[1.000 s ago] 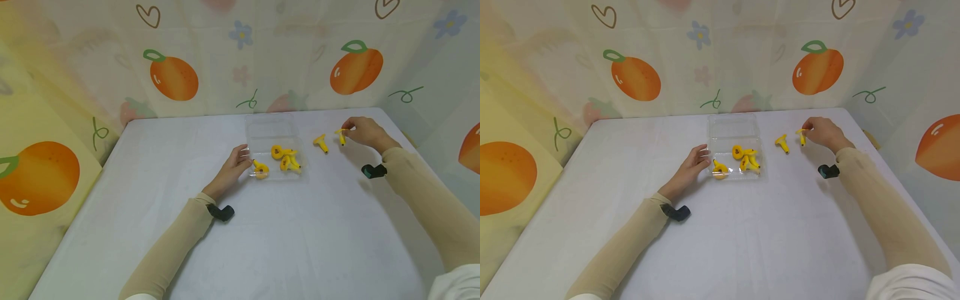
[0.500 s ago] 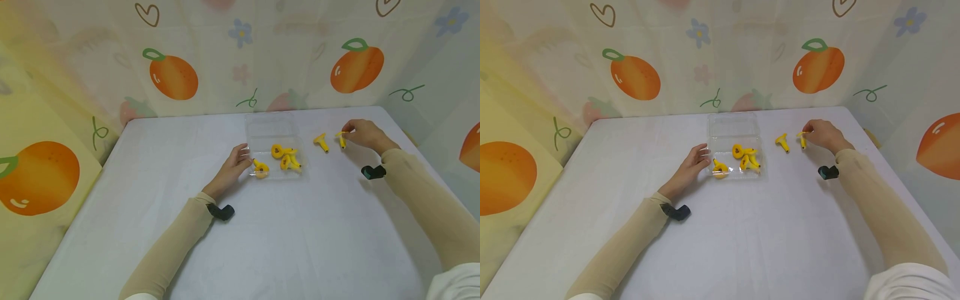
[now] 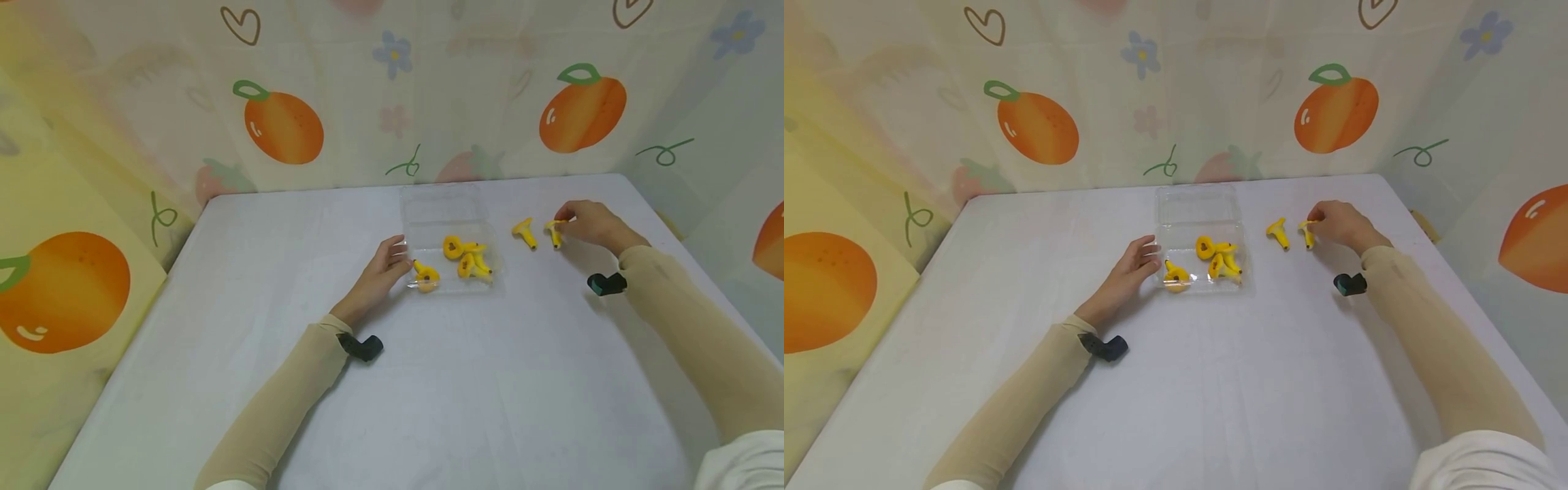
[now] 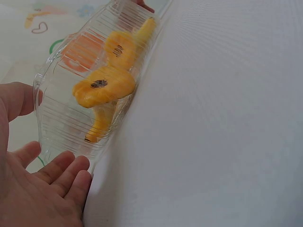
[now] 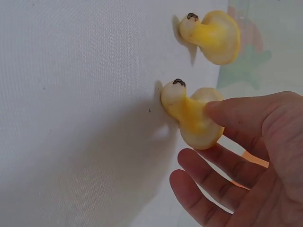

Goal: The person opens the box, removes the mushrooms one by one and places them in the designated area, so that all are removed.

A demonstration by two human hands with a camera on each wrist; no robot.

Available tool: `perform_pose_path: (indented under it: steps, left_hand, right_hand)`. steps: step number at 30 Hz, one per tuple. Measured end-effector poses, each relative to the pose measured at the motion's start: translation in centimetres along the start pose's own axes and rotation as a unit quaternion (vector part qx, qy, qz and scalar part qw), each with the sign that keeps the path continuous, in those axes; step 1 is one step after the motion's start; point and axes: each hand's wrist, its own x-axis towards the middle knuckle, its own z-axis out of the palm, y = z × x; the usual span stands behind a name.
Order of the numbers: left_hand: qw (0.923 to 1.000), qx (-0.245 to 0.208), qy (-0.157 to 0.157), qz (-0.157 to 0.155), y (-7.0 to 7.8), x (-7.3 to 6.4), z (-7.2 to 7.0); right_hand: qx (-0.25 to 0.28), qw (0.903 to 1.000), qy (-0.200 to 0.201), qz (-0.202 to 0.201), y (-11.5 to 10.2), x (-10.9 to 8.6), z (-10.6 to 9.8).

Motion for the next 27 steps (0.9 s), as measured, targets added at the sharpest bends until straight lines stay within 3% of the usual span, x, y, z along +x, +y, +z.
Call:
perform_pose_path:
  steps: [15, 27]
  left_hand:
    - [1.0, 0.001, 0.002, 0.007, 0.0, 0.0, 0.0]
    - [0.9999, 0.009, 0.002, 0.011, 0.1, 0.0, 0.0]
  right_hand:
    - [0.004, 0.9999, -0.015, 0.005, -0.5, -0.4, -0.5]
    - [0.007, 1.0, 0.002, -0.003, -1.5, -1.1, -2.0]
